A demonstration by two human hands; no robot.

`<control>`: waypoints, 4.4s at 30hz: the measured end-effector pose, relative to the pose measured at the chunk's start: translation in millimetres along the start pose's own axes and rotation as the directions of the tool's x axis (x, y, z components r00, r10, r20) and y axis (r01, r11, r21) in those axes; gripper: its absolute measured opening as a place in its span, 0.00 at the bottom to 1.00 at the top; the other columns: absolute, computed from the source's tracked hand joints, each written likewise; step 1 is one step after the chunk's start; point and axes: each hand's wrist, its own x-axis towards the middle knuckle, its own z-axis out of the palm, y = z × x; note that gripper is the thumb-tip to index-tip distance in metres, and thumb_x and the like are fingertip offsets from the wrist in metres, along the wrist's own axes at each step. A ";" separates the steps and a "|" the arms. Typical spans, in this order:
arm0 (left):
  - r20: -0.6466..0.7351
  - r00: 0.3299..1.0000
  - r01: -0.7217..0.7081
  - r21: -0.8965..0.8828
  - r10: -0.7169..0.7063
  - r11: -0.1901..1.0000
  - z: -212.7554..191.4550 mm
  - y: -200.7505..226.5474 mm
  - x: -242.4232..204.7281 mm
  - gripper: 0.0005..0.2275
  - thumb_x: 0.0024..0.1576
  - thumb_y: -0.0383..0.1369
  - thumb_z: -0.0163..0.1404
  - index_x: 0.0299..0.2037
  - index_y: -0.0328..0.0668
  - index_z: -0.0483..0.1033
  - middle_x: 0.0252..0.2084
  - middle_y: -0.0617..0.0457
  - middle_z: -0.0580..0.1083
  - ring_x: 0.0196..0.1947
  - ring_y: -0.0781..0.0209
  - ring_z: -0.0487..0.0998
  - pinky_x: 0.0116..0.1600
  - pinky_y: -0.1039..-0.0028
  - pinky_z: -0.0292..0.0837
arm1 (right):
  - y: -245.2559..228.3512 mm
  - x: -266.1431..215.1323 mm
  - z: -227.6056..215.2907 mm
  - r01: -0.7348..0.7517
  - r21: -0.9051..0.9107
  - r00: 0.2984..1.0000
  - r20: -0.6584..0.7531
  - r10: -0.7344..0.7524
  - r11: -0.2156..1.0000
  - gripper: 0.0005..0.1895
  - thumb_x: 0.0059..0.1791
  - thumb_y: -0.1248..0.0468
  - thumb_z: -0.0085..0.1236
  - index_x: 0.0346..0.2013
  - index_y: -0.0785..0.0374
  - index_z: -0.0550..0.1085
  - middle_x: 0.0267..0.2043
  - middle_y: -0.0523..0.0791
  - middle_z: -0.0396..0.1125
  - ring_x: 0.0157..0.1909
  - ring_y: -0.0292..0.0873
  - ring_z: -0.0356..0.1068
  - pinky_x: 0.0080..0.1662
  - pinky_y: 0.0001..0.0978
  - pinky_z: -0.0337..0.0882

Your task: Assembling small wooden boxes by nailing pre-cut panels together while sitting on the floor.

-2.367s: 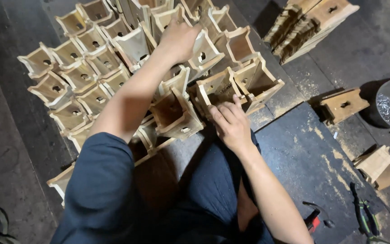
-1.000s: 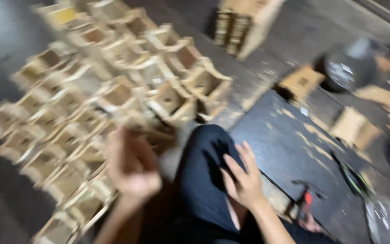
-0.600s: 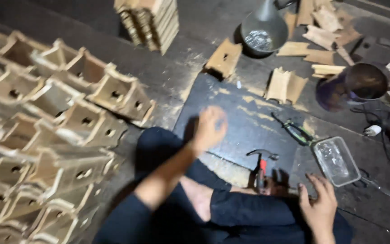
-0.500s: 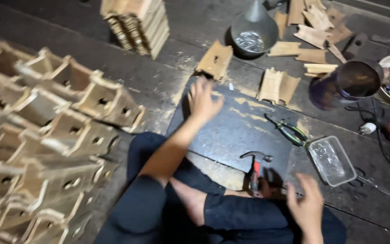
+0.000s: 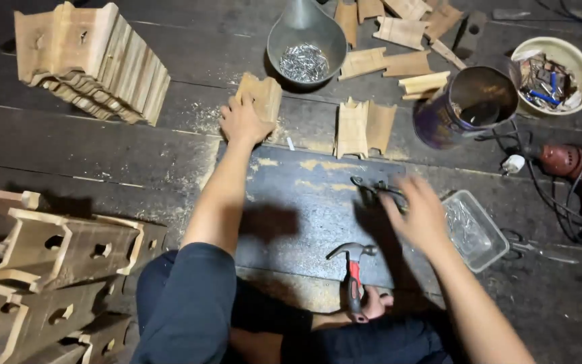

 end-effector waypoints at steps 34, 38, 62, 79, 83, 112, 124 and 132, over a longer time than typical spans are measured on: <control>-0.474 0.860 -0.146 0.127 0.190 0.981 63.4 -99.0 -214.6 0.25 0.33 0.43 0.58 0.45 0.58 0.73 0.52 0.52 0.73 0.47 0.42 0.76 0.46 0.47 0.74 | -48.1 44.5 94.7 -0.384 0.918 0.807 0.388 0.445 -0.104 0.55 0.28 0.87 0.58 0.67 0.57 0.57 0.43 0.46 0.70 0.42 0.45 0.73 0.45 0.33 0.73; -0.283 0.942 -0.329 -0.670 0.180 0.665 29.6 -28.7 -244.7 0.32 0.48 0.41 0.62 0.64 0.41 0.71 0.68 0.31 0.65 0.67 0.30 0.67 0.65 0.46 0.66 | -113.3 4.8 79.1 -0.415 0.902 0.862 0.432 0.265 -0.120 0.60 0.25 0.87 0.58 0.69 0.52 0.58 0.48 0.47 0.73 0.43 0.48 0.76 0.43 0.36 0.77; 0.254 0.964 0.253 -0.967 0.083 0.025 -26.4 42.5 -299.6 0.29 0.57 0.52 0.59 0.59 0.39 0.70 0.44 0.36 0.77 0.42 0.40 0.83 0.44 0.57 0.81 | -141.3 -52.5 73.4 -0.363 0.928 0.903 0.372 0.215 -0.082 0.55 0.36 0.78 0.73 0.71 0.55 0.54 0.51 0.58 0.74 0.45 0.49 0.78 0.42 0.41 0.84; -0.233 0.968 -0.143 -0.210 0.093 0.967 40.1 -122.7 -203.1 0.30 0.42 0.45 0.66 0.59 0.55 0.79 0.62 0.51 0.71 0.59 0.37 0.74 0.61 0.45 0.72 | -110.1 9.7 79.8 -0.326 0.779 0.783 0.540 0.309 -0.535 0.30 0.46 0.58 0.49 0.64 0.34 0.62 0.59 0.62 0.71 0.46 0.74 0.77 0.34 0.66 0.83; -0.229 0.969 -0.042 -0.530 -0.095 0.847 20.2 -111.7 -216.0 0.29 0.41 0.46 0.66 0.55 0.53 0.79 0.58 0.47 0.75 0.57 0.36 0.77 0.60 0.48 0.72 | -136.1 -28.8 49.5 -0.320 0.672 0.766 0.598 0.235 -0.668 0.28 0.42 0.56 0.45 0.58 0.37 0.70 0.57 0.64 0.70 0.51 0.73 0.75 0.45 0.76 0.79; -0.230 0.961 -0.244 -0.452 0.152 0.858 -50.0 -101.1 -320.9 0.24 0.39 0.45 0.68 0.47 0.51 0.85 0.73 0.53 0.62 0.70 0.37 0.63 0.68 0.41 0.65 | 23.4 -64.0 46.0 0.208 -0.421 0.886 0.463 0.012 0.883 0.15 0.45 0.39 0.60 0.43 0.29 0.82 0.54 0.39 0.69 0.54 0.49 0.77 0.50 0.48 0.79; -0.180 0.880 -0.473 -0.271 0.439 0.838 -84.4 -46.6 -329.7 0.19 0.50 0.33 0.66 0.53 0.43 0.85 0.80 0.39 0.47 0.77 0.14 0.37 0.77 0.41 0.51 | -60.8 -95.3 116.3 -0.126 0.693 0.988 0.155 0.024 0.710 0.15 0.42 0.69 0.75 0.41 0.60 0.79 0.38 0.51 0.74 0.47 0.55 0.76 0.54 0.45 0.71; 0.127 0.872 -0.426 -0.279 0.473 0.861 5.1 -32.2 -305.0 0.22 0.52 0.37 0.64 0.59 0.51 0.80 0.81 0.42 0.44 0.67 0.25 0.70 0.73 0.48 0.67 | -53.7 -111.5 154.9 -0.320 0.420 0.917 0.364 0.165 0.849 0.16 0.43 0.63 0.76 0.41 0.66 0.81 0.39 0.56 0.77 0.50 0.64 0.77 0.54 0.52 0.74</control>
